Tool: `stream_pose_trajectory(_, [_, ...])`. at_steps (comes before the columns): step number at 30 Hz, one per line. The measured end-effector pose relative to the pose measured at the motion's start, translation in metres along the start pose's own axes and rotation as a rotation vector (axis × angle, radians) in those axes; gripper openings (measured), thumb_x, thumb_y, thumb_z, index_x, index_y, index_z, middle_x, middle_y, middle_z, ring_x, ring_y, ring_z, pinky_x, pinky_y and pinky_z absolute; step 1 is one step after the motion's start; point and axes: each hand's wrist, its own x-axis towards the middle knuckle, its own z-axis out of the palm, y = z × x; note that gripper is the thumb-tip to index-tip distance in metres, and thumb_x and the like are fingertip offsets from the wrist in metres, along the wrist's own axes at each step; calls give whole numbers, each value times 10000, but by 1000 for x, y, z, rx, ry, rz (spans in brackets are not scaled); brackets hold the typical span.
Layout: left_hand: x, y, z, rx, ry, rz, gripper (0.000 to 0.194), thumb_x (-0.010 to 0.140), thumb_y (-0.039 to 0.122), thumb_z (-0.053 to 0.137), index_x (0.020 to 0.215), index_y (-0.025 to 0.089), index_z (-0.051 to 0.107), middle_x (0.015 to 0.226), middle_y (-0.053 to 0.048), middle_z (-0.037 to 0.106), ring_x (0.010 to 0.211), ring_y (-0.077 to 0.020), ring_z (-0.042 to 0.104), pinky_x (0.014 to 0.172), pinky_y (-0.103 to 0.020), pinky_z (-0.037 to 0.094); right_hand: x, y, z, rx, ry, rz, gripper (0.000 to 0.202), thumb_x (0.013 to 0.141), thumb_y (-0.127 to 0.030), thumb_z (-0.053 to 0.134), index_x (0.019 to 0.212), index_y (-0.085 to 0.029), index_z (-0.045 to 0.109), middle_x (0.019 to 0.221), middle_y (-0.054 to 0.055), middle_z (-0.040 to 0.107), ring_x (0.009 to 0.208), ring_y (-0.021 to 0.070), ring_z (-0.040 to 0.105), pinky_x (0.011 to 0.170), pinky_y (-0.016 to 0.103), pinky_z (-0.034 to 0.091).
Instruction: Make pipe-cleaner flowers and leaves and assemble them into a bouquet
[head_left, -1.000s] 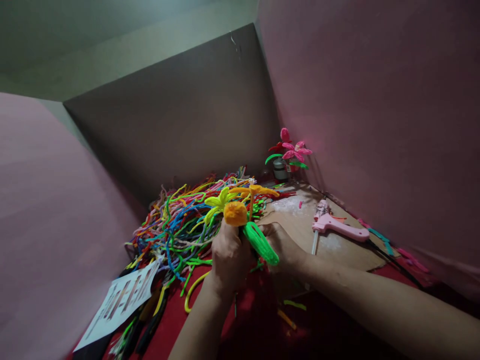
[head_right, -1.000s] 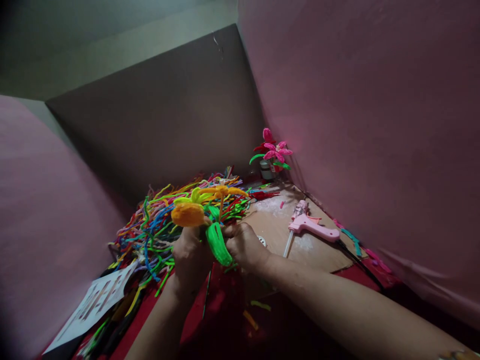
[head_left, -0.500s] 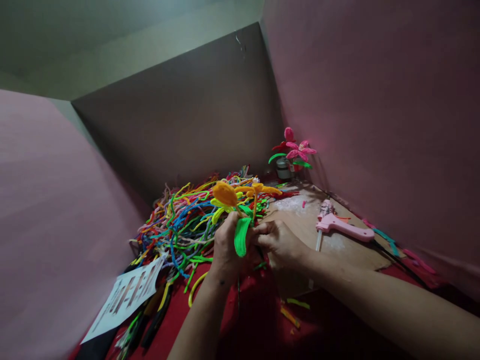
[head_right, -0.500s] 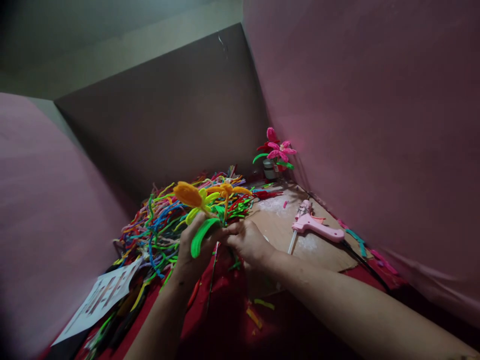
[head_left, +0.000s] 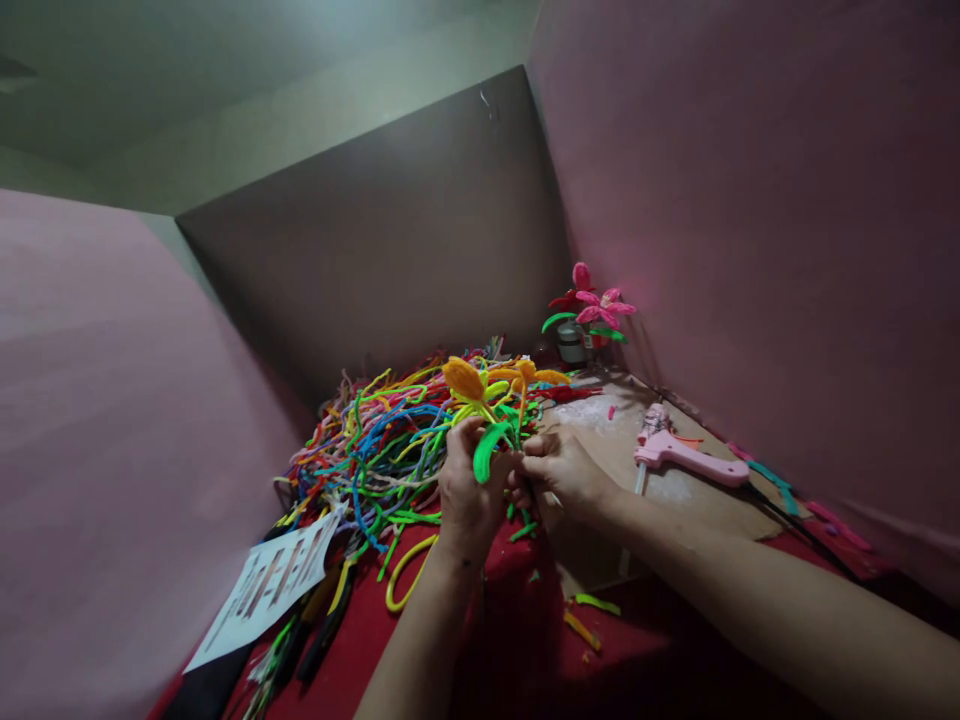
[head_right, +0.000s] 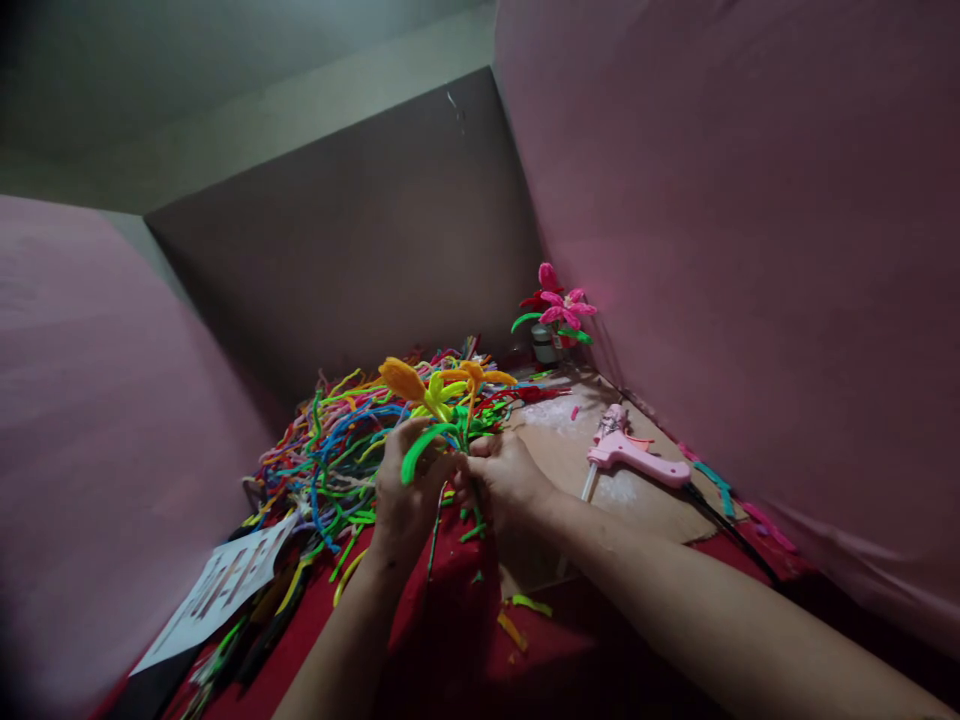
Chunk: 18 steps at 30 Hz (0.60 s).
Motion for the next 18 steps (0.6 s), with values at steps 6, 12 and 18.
stream_pose_trajectory(6, [5, 7, -13, 198, 61, 372, 239, 761, 179, 585, 999, 189, 566, 937, -51, 557, 854, -149, 549, 766, -281, 454, 2, 1, -3, 25, -7, 22, 322, 495, -345, 762, 542, -121, 536, 470, 10, 598, 400, 122, 557, 432, 249, 462])
stream_pose_trajectory(12, [4, 2, -13, 302, 29, 582, 251, 798, 153, 525, 1035, 188, 596, 969, -77, 627, 912, -178, 562, 815, -313, 445, 2, 5, -6, 108, -24, 99, 361, 462, -348, 791, 574, -124, 532, 508, 13, 621, 420, 129, 572, 450, 266, 483])
stream_pose_trajectory(18, [10, 1, -13, 127, -31, 350, 207, 788, 185, 541, 991, 184, 584, 913, -49, 629, 838, -154, 590, 748, -272, 471, 0, 2, -5, 107, -64, 59, 343, 500, -372, 778, 554, -116, 557, 477, 6, 602, 392, 106, 536, 428, 239, 448])
